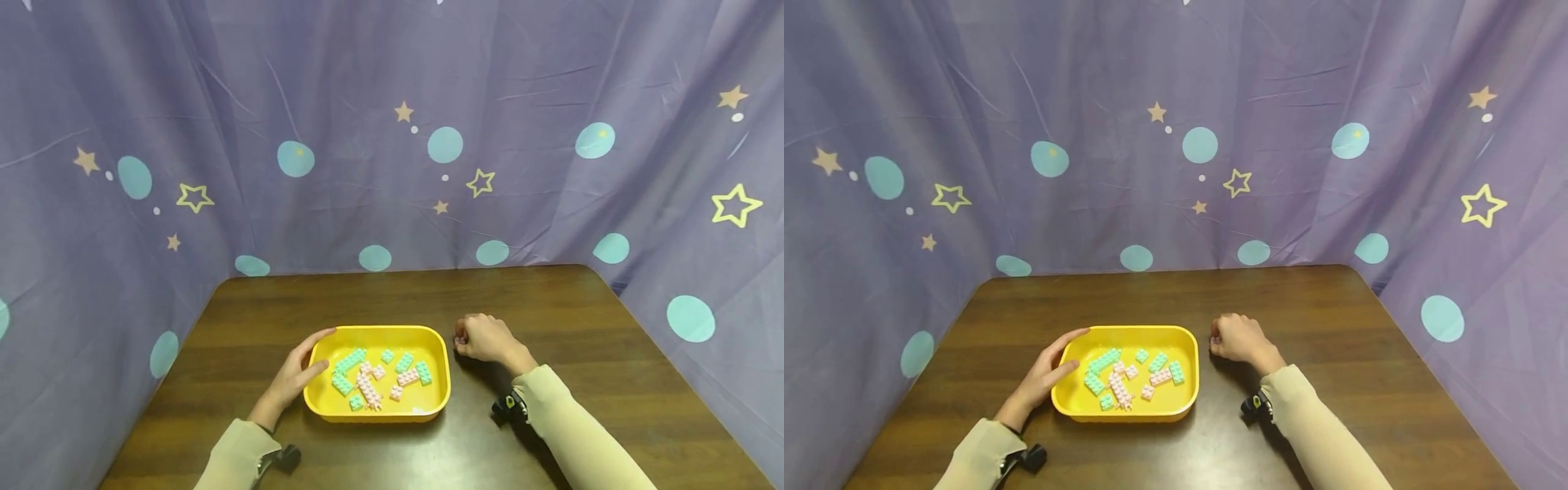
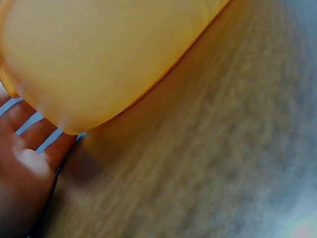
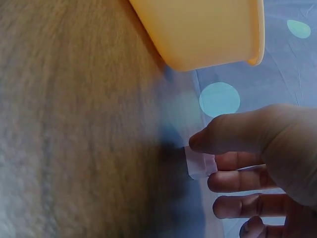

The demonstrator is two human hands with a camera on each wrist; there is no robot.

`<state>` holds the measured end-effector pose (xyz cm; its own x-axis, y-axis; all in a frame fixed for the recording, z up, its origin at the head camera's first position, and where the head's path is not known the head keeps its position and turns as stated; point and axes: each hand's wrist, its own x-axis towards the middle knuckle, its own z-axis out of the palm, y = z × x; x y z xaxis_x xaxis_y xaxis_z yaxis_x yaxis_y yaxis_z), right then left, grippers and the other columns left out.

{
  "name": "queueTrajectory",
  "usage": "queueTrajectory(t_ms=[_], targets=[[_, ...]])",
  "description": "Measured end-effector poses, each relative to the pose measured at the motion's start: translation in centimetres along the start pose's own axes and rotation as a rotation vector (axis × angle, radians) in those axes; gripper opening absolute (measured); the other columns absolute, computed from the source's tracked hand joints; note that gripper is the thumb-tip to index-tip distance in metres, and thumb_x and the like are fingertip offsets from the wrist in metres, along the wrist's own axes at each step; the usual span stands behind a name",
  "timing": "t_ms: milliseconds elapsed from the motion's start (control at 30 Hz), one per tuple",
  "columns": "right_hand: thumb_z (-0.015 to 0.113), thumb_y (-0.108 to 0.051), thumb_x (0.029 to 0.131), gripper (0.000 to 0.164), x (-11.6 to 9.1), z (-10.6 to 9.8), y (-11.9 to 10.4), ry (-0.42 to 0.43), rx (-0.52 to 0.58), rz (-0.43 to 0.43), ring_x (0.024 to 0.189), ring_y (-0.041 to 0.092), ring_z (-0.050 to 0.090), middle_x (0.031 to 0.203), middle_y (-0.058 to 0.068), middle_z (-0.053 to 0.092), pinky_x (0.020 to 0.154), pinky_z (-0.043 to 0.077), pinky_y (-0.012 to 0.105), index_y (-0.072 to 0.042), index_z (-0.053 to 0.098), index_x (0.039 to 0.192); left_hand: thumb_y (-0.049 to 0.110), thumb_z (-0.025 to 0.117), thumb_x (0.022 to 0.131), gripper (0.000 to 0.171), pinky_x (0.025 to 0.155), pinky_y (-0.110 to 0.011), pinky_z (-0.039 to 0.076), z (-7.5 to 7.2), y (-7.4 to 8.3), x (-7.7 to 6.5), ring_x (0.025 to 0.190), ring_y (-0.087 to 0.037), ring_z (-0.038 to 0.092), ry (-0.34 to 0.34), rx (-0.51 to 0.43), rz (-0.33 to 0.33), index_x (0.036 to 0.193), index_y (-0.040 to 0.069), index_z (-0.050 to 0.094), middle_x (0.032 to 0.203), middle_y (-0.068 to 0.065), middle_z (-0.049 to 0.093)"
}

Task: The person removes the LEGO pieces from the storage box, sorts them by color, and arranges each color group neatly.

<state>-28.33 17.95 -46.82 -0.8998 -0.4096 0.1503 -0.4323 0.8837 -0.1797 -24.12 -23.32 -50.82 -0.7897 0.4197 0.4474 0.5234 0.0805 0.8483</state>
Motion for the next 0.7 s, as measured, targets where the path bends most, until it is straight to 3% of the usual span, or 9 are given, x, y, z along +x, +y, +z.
queueTrajectory(t_ms=[467,700], targets=[[0.075,-0.031,0.074,0.01,-0.1,0.2,0.1,-0.031,0.019,0.005,0.063,0.009,0.052,0.07,-0.014,0.054,0.052,0.043,0.031,-0.025,0.068,0.078,-0.006,0.054,0.091,0.056,0.098,-0.022,0.045,0.1,-0.4,-0.4,0.124,-0.023,0.05,-0.014,-0.032,-0.006,0.144,-0.005,0.038,0.146,-0.03,0.039],[0.078,-0.041,0.076,0.023,0.2,-1.1,0.3,-0.029,0.044,-0.003,0.069,0.009,0.056,0.076,-0.011,0.061,0.056,0.046,0.032,-0.023,0.071,0.088,-0.006,0.055,0.091,0.055,0.095,-0.023,0.048,-0.2,-0.3,0.1,0.121,-0.028,0.051,-0.017,-0.027,-0.005,0.144,-0.005,0.038,0.145,-0.03,0.039]])
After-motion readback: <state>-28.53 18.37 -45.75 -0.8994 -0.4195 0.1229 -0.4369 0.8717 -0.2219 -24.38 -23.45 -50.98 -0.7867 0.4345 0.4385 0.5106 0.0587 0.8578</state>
